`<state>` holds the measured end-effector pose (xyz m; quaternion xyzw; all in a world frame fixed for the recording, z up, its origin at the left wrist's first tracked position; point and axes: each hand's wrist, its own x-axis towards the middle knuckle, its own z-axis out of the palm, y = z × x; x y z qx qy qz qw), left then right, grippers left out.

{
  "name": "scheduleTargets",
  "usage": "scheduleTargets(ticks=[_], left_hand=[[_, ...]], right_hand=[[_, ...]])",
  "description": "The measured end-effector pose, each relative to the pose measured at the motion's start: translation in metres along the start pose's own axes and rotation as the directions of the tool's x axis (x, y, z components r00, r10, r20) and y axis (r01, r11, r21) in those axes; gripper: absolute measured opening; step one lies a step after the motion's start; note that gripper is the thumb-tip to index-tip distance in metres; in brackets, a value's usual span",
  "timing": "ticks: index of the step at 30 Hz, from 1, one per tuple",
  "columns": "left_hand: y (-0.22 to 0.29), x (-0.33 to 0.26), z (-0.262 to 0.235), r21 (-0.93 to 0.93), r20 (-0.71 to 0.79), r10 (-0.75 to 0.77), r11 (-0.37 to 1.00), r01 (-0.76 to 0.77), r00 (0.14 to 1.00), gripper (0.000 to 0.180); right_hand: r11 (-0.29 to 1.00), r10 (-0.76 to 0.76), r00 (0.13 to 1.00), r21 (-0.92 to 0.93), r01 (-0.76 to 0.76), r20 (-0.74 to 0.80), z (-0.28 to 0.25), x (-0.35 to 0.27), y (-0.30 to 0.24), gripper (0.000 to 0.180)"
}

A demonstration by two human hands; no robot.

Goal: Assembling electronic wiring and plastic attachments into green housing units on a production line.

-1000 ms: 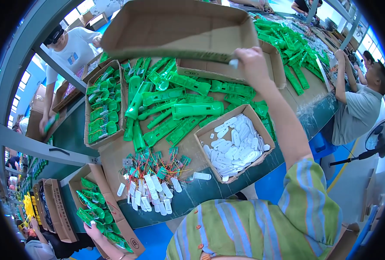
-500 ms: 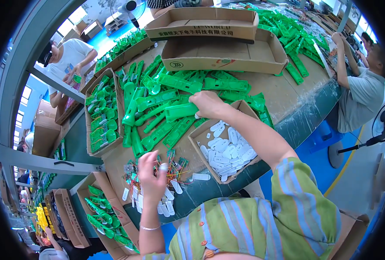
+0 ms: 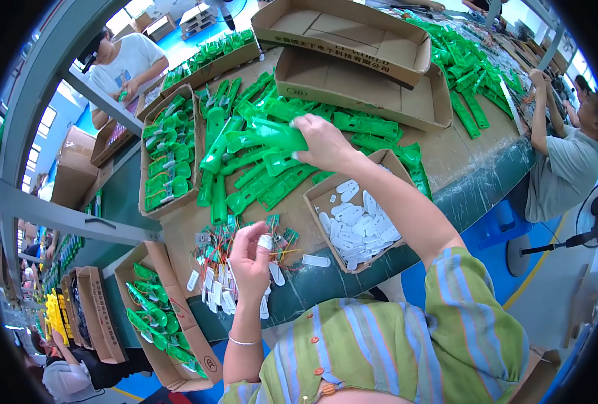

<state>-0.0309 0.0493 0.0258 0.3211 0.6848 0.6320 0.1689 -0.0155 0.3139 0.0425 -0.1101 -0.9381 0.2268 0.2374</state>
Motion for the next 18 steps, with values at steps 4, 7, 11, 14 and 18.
scheduleTargets(ticks=[4,7,11,14,18], left_hand=[[0.024,-0.008,0.015,-0.066,-0.099,0.068,0.995,-0.075,0.993,0.053],[0.005,-0.021,0.011,0.168,-0.038,0.163,0.974,-0.155,0.986,0.057],[0.017,-0.034,0.005,-0.238,0.007,-0.147,0.961,0.144,0.989,0.063],[0.017,-0.044,-0.013,-0.323,0.044,-0.286,0.903,0.285,0.957,0.067],[0.010,-0.042,-0.016,-0.292,0.072,-0.349,0.888,0.354,0.935,0.064]], right_hand=[[0.873,-0.012,0.999,0.488,-0.010,0.041,-0.006,-0.032,-0.095,0.052],[0.719,-0.115,0.983,0.694,-0.018,0.144,0.010,-0.078,-0.129,0.049],[0.756,-0.207,0.963,0.653,0.045,0.174,-0.010,-0.100,-0.120,0.044],[0.930,-0.041,0.999,0.366,0.041,-0.009,-0.006,-0.100,-0.062,0.026],[0.947,-0.073,0.989,-0.301,0.108,0.126,0.012,-0.114,0.033,0.023]])
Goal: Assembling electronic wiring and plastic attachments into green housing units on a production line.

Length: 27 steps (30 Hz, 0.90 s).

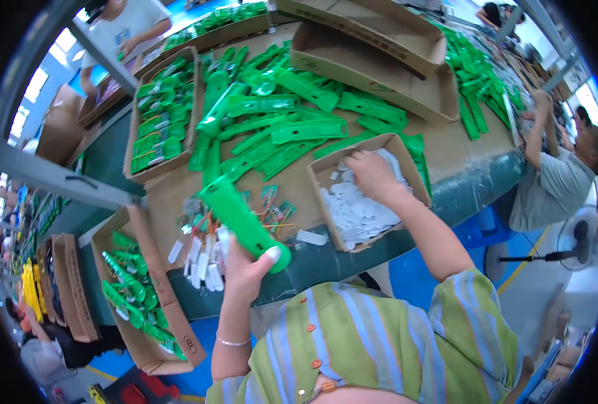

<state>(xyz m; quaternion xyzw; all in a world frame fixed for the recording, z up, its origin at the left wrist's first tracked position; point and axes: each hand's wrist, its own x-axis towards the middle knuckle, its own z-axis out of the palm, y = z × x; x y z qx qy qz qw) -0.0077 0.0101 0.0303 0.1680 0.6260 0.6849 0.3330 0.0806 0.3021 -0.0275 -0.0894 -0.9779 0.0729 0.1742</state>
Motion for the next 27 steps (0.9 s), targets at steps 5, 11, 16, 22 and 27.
scheduleTargets(ticks=[5,11,16,22,27], left_hand=[[-0.002,-0.004,0.003,-0.052,-0.031,0.035,0.998,-0.036,0.999,0.063],[-0.009,-0.005,-0.008,-0.237,-0.086,0.028,0.970,-0.047,0.996,0.077],[-0.013,-0.006,-0.009,-0.473,0.130,0.068,0.881,0.002,0.989,0.064],[-0.017,-0.019,-0.007,-0.305,-0.029,0.038,0.951,-0.045,0.999,0.073],[-0.016,-0.024,-0.005,-0.009,0.008,0.188,0.982,-0.188,0.982,0.088]], right_hand=[[0.999,0.034,0.994,-0.044,-0.029,0.104,0.004,0.003,-0.004,0.013],[0.990,-0.059,0.967,0.114,0.089,-0.248,-0.041,0.012,-0.028,0.008],[0.269,0.116,0.923,0.882,-0.386,0.368,-0.064,0.012,-0.119,0.008],[-0.265,-0.107,0.909,0.869,-0.417,0.403,-0.044,0.010,-0.140,0.019],[-0.455,-0.058,0.872,0.765,-0.456,0.486,-0.029,0.003,-0.151,0.022]])
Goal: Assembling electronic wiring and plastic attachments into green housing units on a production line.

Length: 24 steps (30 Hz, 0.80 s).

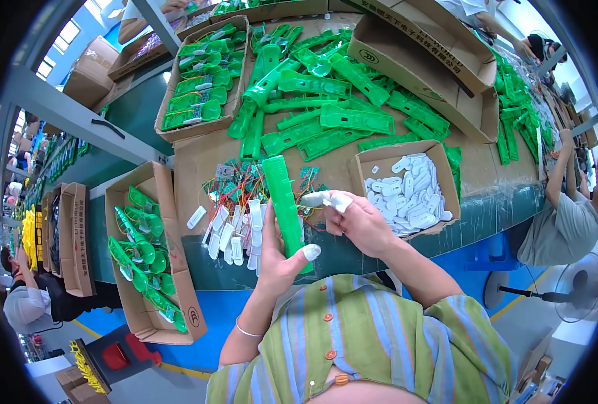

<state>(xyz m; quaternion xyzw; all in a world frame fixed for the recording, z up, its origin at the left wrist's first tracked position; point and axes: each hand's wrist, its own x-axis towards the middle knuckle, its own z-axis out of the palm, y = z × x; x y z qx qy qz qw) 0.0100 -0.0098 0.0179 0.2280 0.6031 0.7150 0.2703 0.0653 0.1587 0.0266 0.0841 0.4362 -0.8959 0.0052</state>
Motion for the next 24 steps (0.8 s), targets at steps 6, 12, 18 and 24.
scheduleTargets(ticks=[6,12,18,24], left_hand=[[0.001,-0.005,0.002,0.117,-0.070,0.096,0.989,-0.087,0.993,0.086],[0.000,-0.005,-0.001,0.144,0.005,0.138,0.980,-0.137,0.990,0.085],[-0.005,-0.013,-0.007,0.248,0.022,0.144,0.958,-0.145,0.989,0.086],[-0.012,-0.019,-0.038,-0.016,-0.190,0.057,0.998,-0.061,0.980,0.068]], right_hand=[[0.972,-0.134,0.989,-0.201,0.119,-0.065,0.023,-0.002,0.012,0.012],[0.982,-0.020,0.999,-0.188,0.014,-0.029,0.025,-0.002,0.010,0.011],[0.853,-0.215,0.976,-0.490,0.179,-0.018,0.035,-0.004,0.019,0.010],[0.545,-0.328,0.932,-0.775,0.320,0.154,0.015,0.021,-0.007,0.014]])
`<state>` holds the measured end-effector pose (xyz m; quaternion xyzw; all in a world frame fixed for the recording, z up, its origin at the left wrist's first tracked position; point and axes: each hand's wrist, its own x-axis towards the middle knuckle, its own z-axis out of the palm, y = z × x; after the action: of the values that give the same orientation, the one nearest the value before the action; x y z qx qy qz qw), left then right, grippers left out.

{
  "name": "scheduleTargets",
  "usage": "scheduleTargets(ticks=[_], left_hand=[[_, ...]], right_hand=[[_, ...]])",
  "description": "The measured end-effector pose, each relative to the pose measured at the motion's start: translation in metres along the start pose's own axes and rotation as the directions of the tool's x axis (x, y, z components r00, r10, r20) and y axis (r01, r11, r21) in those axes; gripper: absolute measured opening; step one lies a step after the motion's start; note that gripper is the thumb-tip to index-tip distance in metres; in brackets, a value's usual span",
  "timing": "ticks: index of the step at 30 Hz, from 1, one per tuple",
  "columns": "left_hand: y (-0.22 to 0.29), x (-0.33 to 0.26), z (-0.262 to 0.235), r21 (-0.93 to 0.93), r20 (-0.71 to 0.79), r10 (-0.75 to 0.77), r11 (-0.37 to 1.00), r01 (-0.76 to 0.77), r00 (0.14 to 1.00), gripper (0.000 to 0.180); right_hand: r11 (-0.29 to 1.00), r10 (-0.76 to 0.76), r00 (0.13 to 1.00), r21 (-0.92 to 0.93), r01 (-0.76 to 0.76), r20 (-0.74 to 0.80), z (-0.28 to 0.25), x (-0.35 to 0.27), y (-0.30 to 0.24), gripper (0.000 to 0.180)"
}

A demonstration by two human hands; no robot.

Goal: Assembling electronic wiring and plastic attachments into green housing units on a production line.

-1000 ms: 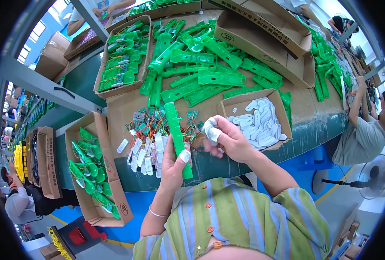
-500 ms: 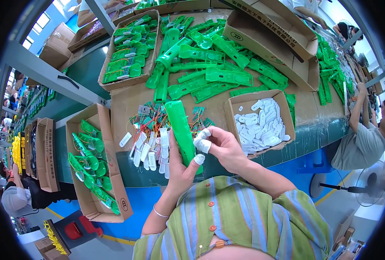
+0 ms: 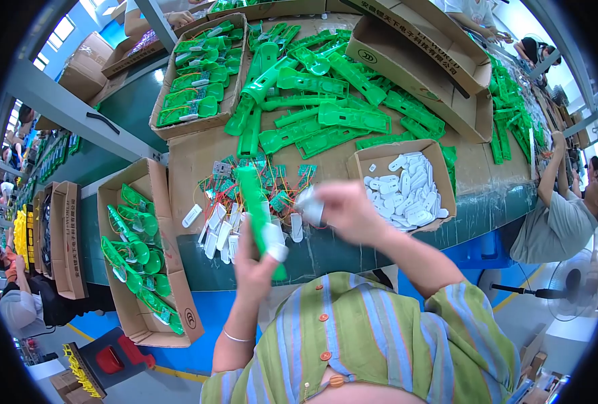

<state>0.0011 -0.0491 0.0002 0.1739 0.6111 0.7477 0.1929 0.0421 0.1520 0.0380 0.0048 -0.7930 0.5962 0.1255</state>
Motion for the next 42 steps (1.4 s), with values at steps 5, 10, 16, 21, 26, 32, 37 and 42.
scheduleTargets(ticks=[5,10,16,21,26,32,37,42], left_hand=[[0.013,0.010,-0.004,-0.107,-0.229,-0.050,0.994,0.026,0.972,0.054],[0.001,0.011,0.004,-0.120,-0.181,-0.018,0.993,-0.004,0.983,0.051],[0.001,0.012,-0.016,-0.151,-0.248,0.009,0.987,-0.048,0.969,0.053],[0.035,0.027,-0.004,-0.148,-0.174,0.200,0.963,-0.226,0.964,0.055],[0.059,0.039,0.023,-0.471,-0.042,0.215,0.857,-0.210,0.976,0.063],[0.050,0.023,0.041,-0.174,-0.156,0.330,0.919,-0.354,0.931,0.065],[0.040,0.029,0.015,-0.598,-0.041,0.054,0.799,-0.068,0.998,0.063],[0.025,0.024,0.008,-0.712,0.160,0.046,0.697,0.083,0.986,0.056]], right_hand=[[0.553,0.229,0.961,-0.792,-0.258,-0.153,-0.027,0.055,0.029,0.011],[0.583,0.267,0.957,-0.771,-0.257,-0.117,-0.011,0.063,0.079,0.014],[0.961,0.054,0.979,-0.258,-0.105,-0.197,-0.015,0.063,0.019,0.015],[0.978,-0.197,0.970,0.038,0.204,-0.139,-0.024,0.058,-0.024,0.014],[0.968,-0.125,0.990,0.208,0.137,-0.072,-0.005,0.043,-0.045,0.009],[0.996,0.023,0.994,0.091,-0.014,-0.103,0.002,0.031,-0.047,0.009],[0.983,-0.002,1.000,0.184,-0.002,0.024,0.001,0.022,-0.061,0.010],[0.995,-0.097,0.995,0.015,0.097,-0.026,0.019,0.017,-0.071,0.009]])
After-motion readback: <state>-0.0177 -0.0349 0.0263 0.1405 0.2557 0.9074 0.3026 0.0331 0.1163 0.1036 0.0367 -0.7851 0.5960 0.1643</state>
